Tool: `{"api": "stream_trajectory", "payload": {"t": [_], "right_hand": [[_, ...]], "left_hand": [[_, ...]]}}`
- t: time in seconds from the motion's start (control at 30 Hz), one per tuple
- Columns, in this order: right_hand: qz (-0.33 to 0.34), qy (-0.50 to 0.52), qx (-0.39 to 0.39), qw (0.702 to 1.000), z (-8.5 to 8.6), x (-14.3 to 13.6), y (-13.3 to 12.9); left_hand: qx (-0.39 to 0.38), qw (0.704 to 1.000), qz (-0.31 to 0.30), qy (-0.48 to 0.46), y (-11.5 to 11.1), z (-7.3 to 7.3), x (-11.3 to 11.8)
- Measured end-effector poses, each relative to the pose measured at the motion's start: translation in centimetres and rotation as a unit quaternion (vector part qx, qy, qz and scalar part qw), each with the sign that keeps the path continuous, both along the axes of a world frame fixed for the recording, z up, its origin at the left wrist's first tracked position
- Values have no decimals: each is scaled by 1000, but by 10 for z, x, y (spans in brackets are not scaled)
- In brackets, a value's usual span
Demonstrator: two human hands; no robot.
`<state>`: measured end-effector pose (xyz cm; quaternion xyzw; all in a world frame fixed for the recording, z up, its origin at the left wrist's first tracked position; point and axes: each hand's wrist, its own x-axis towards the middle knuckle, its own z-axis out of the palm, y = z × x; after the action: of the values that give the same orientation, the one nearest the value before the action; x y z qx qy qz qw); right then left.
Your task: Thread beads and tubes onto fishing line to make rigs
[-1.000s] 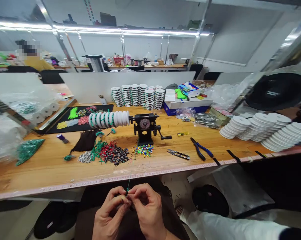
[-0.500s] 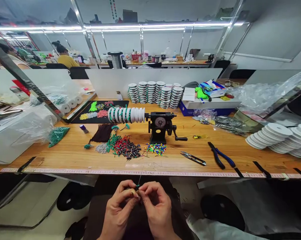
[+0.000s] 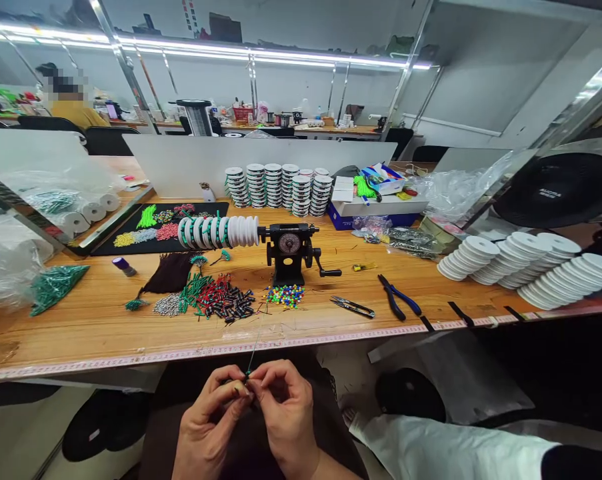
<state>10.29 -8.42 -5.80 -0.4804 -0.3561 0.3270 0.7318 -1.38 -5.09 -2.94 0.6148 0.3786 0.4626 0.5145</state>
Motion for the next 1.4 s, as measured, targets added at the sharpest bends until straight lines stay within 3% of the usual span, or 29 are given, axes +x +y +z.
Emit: {"api": "stream_trajectory", "payload": {"t": [0.33,0.63,0.9,1.07,1.27,1.4], "right_hand": [[-27,-28,5,999,0,2,0],[96,-52,-23,994,13,11,-5],[25,-19,3,999,7,6,-3],[36,-39,0,999,7,8,0],[102,-55,-49,992,15,13,-2],[75,-26,-41,996,12,10,-3]], "left_hand": [[22,1000,-1,1,3,1,2],[57,998,-22,34,5,0,-1],[50,999,-13,5,7,-2,2],[44,999,-19,14,9,-4,0],[43,998,-36,21,8,-5,-2],[39,999,-31,16,8,-6,-1]]}}
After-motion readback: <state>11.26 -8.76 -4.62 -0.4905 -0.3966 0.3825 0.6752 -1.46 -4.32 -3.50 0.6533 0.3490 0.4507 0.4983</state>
